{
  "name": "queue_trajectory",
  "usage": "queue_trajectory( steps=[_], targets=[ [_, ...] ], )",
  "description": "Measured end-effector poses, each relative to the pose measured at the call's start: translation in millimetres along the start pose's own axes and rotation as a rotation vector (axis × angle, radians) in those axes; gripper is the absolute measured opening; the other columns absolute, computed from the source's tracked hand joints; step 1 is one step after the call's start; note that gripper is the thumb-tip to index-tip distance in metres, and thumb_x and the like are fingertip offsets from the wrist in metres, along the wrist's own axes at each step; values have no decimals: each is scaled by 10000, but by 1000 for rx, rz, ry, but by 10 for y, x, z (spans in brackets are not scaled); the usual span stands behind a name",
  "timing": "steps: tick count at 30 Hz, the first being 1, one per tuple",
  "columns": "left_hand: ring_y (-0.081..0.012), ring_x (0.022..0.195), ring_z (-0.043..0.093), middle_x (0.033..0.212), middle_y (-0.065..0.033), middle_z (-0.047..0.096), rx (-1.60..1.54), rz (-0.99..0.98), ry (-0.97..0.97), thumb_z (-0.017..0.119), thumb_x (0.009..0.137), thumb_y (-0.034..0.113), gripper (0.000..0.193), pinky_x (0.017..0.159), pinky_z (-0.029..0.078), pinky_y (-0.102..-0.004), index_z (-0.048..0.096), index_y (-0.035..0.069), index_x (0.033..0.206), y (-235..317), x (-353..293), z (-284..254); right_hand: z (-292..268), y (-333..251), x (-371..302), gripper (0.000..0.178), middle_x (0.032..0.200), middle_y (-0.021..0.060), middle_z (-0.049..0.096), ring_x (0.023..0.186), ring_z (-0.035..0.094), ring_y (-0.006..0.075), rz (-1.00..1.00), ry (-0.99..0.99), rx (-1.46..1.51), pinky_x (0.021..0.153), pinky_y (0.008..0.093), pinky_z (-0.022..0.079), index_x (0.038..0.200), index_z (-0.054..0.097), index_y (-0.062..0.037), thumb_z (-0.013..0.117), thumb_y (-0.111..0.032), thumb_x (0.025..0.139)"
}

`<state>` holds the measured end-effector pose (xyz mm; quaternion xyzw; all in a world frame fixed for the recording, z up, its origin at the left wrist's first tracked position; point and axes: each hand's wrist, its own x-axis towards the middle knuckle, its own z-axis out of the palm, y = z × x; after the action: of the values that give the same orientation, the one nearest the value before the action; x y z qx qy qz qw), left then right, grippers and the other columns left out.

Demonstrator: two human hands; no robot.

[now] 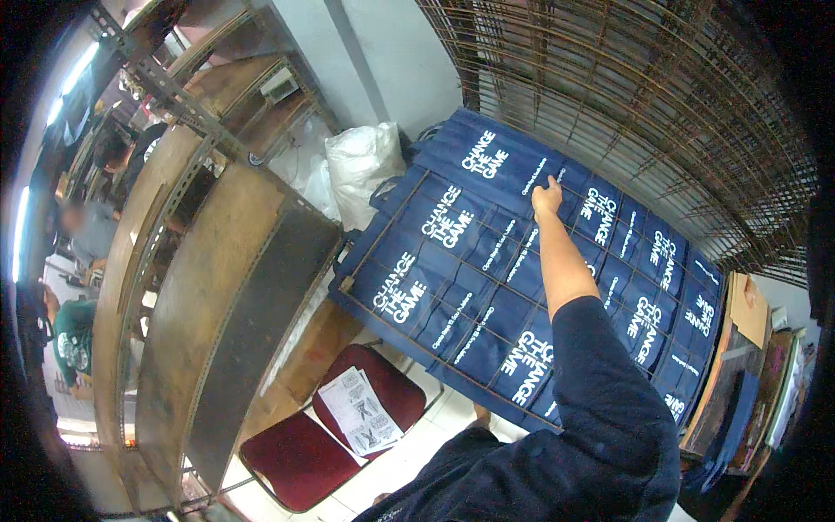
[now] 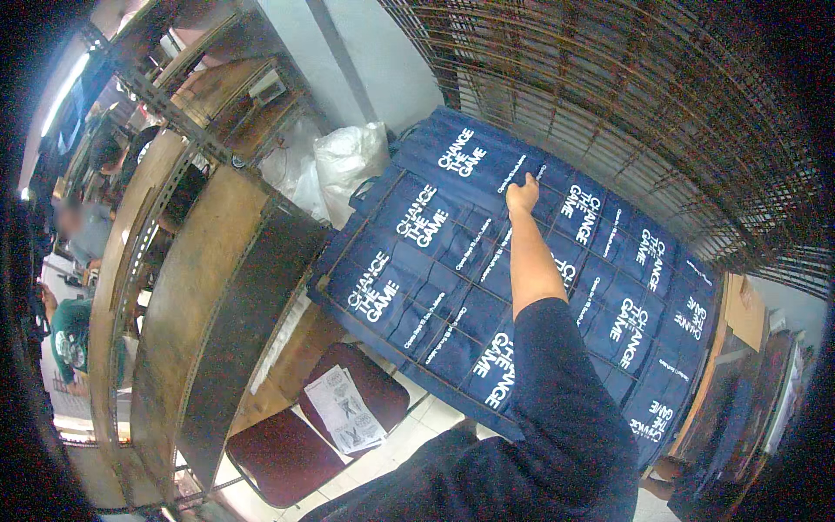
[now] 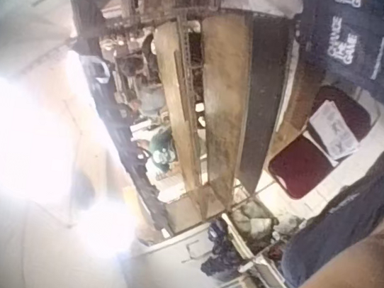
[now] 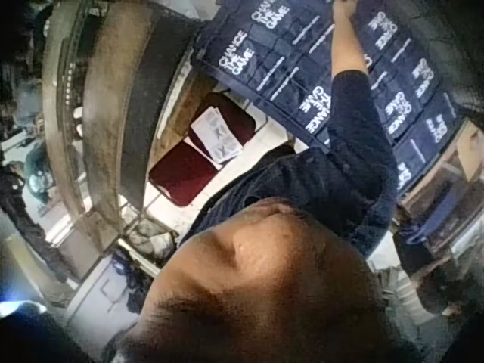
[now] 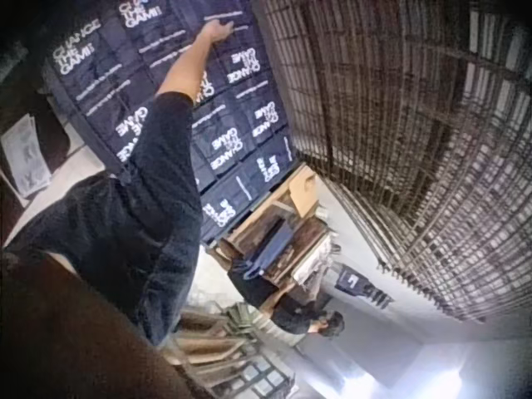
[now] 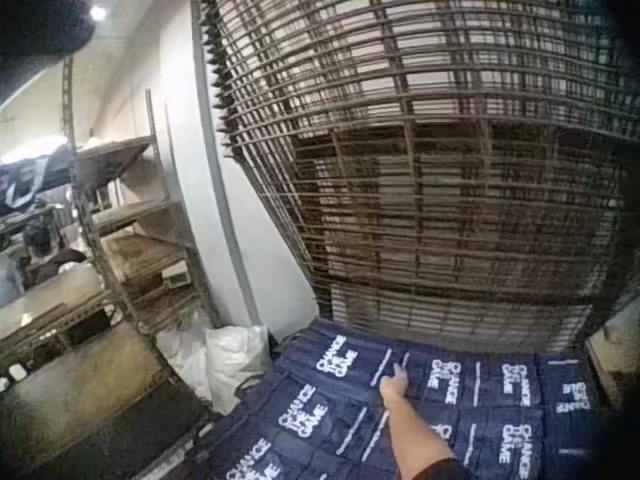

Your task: The person repeatedly picks up blue tote bags from a table and stacks them into a neat pile. A coworker is visible in the background also handling similar bags.

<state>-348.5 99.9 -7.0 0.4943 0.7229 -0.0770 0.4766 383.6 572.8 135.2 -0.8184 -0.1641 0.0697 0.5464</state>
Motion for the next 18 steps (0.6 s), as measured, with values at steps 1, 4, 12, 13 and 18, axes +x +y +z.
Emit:
queue_trajectory(
  steps=[1, 4, 12, 13, 18],
  targets=[
    [-195, 690, 589, 800, -98, 627, 15, 19, 0, 643, 766, 266, 320, 662, 479, -327, 604, -15, 913, -20, 57, -79, 2, -18, -12, 520, 1238, 223, 444, 1176, 414, 313, -7, 7, 15, 1011, 328, 303, 1176, 476, 59, 500, -33, 665],
    [-169, 714, 589, 829, -105, 628, -269, 20, 43, 633, 781, 244, 329, 665, 477, -291, 599, -45, 934, 523, 150, -294, 21, 6, 40, 520, 1235, 219, 448, 1170, 422, 305, -6, 23, 32, 1010, 323, 306, 1175, 472, 71, 510, -24, 665],
    [-196, 847, 585, 957, -135, 622, -283, 121, -32, 625, 791, 304, 428, 750, 453, -286, 564, -11, 1074, 1960, 118, -489, 144, 95, 120, 506, 1186, 229, 481, 1131, 449, 320, -46, 73, -65, 979, 340, 346, 1142, 495, 77, 537, -72, 660],
    [-201, 858, 585, 965, -138, 622, -235, 133, -48, 627, 788, 314, 437, 758, 453, -288, 564, -7, 1077, 1976, 105, -509, 161, 107, 116, 513, 1179, 232, 485, 1125, 452, 324, -49, 80, -75, 976, 342, 350, 1143, 493, 77, 541, -78, 657],
    [-209, 842, 594, 968, -128, 626, -50, 97, 17, 636, 771, 348, 447, 752, 462, -301, 583, 16, 1064, 1735, 43, -633, 100, 37, 30, 555, 1147, 246, 498, 1098, 460, 348, -55, 135, -137, 963, 354, 362, 1165, 463, 82, 549, -92, 645]
  ],
)
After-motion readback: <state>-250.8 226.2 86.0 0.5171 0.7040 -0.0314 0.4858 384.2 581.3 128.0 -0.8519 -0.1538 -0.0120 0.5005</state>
